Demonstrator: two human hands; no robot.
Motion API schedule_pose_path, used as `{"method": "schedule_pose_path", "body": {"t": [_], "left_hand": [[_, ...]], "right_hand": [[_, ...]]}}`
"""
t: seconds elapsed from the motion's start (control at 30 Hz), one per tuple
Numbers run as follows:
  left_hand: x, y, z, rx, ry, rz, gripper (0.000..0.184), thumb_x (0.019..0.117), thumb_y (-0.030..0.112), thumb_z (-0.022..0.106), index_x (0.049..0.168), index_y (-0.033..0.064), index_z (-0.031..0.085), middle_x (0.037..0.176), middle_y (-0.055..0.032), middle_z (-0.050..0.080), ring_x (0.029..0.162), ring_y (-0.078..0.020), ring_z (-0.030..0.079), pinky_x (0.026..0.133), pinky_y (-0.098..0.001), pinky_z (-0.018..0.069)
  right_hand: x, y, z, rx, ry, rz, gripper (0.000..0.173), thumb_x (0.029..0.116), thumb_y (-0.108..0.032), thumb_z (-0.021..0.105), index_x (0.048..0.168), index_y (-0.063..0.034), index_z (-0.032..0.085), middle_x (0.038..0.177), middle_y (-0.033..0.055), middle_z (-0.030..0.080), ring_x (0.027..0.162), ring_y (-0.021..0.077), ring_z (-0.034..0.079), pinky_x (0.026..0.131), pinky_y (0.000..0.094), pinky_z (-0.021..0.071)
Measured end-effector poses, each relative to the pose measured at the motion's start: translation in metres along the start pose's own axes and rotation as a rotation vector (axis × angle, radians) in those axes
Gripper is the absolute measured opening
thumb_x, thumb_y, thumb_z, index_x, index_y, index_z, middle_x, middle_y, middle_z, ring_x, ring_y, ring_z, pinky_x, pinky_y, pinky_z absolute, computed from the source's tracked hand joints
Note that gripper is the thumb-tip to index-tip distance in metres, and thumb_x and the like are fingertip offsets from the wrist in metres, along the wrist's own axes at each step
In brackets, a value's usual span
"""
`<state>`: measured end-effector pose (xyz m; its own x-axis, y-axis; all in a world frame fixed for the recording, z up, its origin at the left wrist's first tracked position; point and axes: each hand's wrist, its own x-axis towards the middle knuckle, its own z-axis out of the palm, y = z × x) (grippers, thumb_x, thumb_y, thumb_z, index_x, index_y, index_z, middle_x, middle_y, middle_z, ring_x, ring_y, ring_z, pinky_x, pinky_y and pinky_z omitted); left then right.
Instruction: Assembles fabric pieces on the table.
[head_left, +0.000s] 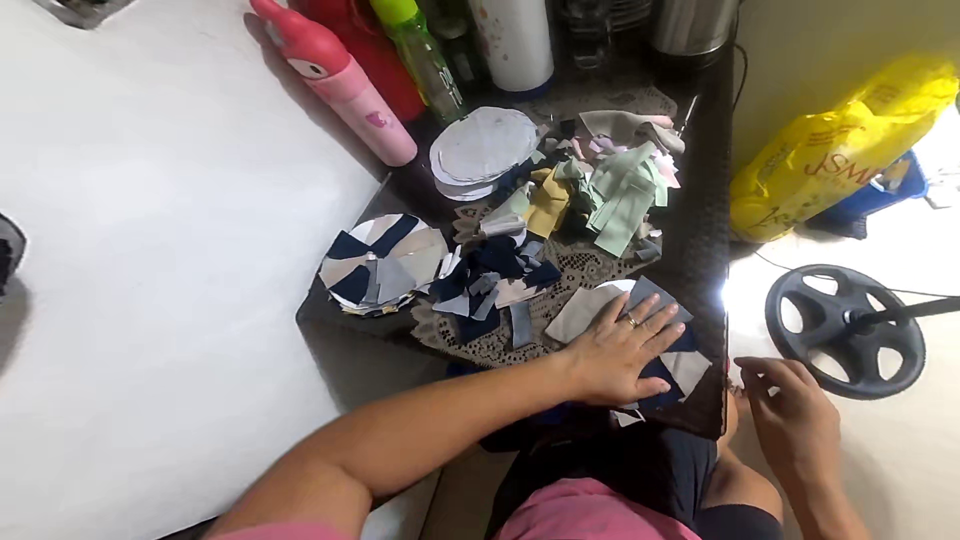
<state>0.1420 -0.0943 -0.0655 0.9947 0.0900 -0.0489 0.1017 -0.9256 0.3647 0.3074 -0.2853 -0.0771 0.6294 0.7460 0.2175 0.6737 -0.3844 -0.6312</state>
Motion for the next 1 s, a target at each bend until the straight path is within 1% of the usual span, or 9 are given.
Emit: {"method": "schedule_pose_path", "body": {"t": [0.1, 0.2, 0.3, 0.4, 0.5, 0.6, 0.77, 0.87, 1.0], "left_hand": [[-0.001, -0.013, -0.005, -0.016, -0.047, 0.1, 0.075, 0.1029, 0.051, 0.048, 0.162, 0.0091, 0.03, 0.17, -0.0139, 0.023, 0.158, -0.036, 0.015, 0.123, -0.0657, 0.0074], [-0.003, -0.011, -0.004, -0.023, 0.011, 0.079, 0.074, 0.1031, 0.051, 0.048, 0.162, 0.0102, 0.031, 0.17, -0.013, 0.025, 0.158, -0.0356, 0.017, 0.123, -0.0665, 0.0081], [-0.013, 0.0, 0.001, 0.013, 0.176, -0.022, 0.071, 0.1043, 0.052, 0.043, 0.158, 0.0061, 0.039, 0.165, -0.0145, 0.036, 0.154, -0.0352, 0.029, 0.121, -0.0672, 0.0173], [-0.02, 0.008, 0.002, 0.048, 0.223, -0.161, 0.07, 0.1047, 0.053, 0.043, 0.154, 0.0037, 0.044, 0.16, -0.0157, 0.043, 0.151, -0.0377, 0.035, 0.118, -0.0718, 0.019], [-0.021, 0.009, 0.005, 0.069, 0.222, -0.242, 0.069, 0.103, 0.053, 0.047, 0.153, 0.0054, 0.047, 0.158, -0.0157, 0.046, 0.15, -0.0393, 0.037, 0.116, -0.075, 0.0171], [-0.018, 0.01, 0.005, 0.055, 0.224, -0.255, 0.069, 0.1, 0.051, 0.056, 0.152, 0.0053, 0.048, 0.157, -0.0168, 0.047, 0.149, -0.0396, 0.038, 0.117, -0.0743, 0.0174], [-0.018, 0.01, 0.008, 0.093, 0.232, -0.249, 0.069, 0.1005, 0.054, 0.052, 0.149, 0.0044, 0.051, 0.156, -0.0165, 0.048, 0.148, -0.0387, 0.04, 0.116, -0.0728, 0.0212], [-0.019, 0.01, 0.008, 0.081, 0.235, -0.255, 0.068, 0.0997, 0.053, 0.055, 0.147, 0.0035, 0.053, 0.155, -0.0172, 0.049, 0.148, -0.0389, 0.04, 0.117, -0.0724, 0.0215], [-0.019, 0.01, 0.011, 0.111, 0.276, -0.249, 0.066, 0.1, 0.054, 0.053, 0.144, 0.0045, 0.056, 0.154, -0.0168, 0.051, 0.146, -0.0386, 0.043, 0.116, -0.0719, 0.0243]], "right_hand": [[-0.008, 0.003, -0.001, 0.0, 0.03, -0.01, 0.022, 0.0958, -0.011, 0.057, 0.102, -0.0008, 0.076, 0.099, 0.0189, 0.068, 0.078, 0.0247, 0.067, 0.066, 0.0378, 0.0558], [-0.004, -0.003, 0.001, 0.006, 0.08, -0.056, 0.023, 0.0965, -0.012, 0.057, 0.102, -0.0011, 0.076, 0.1, 0.0188, 0.069, 0.081, 0.0256, 0.068, 0.066, 0.0374, 0.056], [0.006, -0.016, 0.009, 0.01, 0.1, -0.133, 0.023, 0.0969, -0.011, 0.056, 0.104, -0.0027, 0.076, 0.103, 0.0203, 0.07, 0.091, 0.0333, 0.069, 0.074, 0.0463, 0.0567], [0.02, -0.028, 0.021, -0.02, 0.095, -0.209, 0.026, 0.0965, -0.007, 0.054, 0.107, -0.0082, 0.079, 0.104, 0.0195, 0.071, 0.097, 0.039, 0.068, 0.081, 0.0534, 0.0547], [0.035, -0.042, 0.033, -0.09, 0.046, -0.263, 0.033, 0.0944, -0.003, 0.052, 0.111, -0.0133, 0.079, 0.107, 0.0183, 0.071, 0.098, 0.0416, 0.067, 0.078, 0.0552, 0.053], [0.048, -0.05, 0.043, -0.134, 0.001, -0.27, 0.035, 0.0924, -0.001, 0.051, 0.107, -0.0141, 0.079, 0.11, 0.0184, 0.071, 0.102, 0.043, 0.066, 0.078, 0.0557, 0.0511], [0.066, -0.05, 0.054, -0.162, -0.042, -0.27, 0.036, 0.0928, -0.001, 0.051, 0.11, -0.0162, 0.079, 0.113, 0.0199, 0.07, 0.105, 0.0441, 0.065, 0.079, 0.0568, 0.0506], [0.071, -0.05, 0.057, -0.154, -0.056, -0.275, 0.037, 0.0919, 0.001, 0.053, 0.112, -0.0157, 0.078, 0.115, 0.021, 0.069, 0.106, 0.0447, 0.064, 0.081, 0.0579, 0.0502], [0.07, -0.049, 0.054, -0.1, -0.008, -0.306, 0.04, 0.0911, 0.001, 0.05, 0.113, -0.017, 0.079, 0.111, 0.0199, 0.07, 0.103, 0.0433, 0.065, 0.078, 0.0562, 0.0505]]}}
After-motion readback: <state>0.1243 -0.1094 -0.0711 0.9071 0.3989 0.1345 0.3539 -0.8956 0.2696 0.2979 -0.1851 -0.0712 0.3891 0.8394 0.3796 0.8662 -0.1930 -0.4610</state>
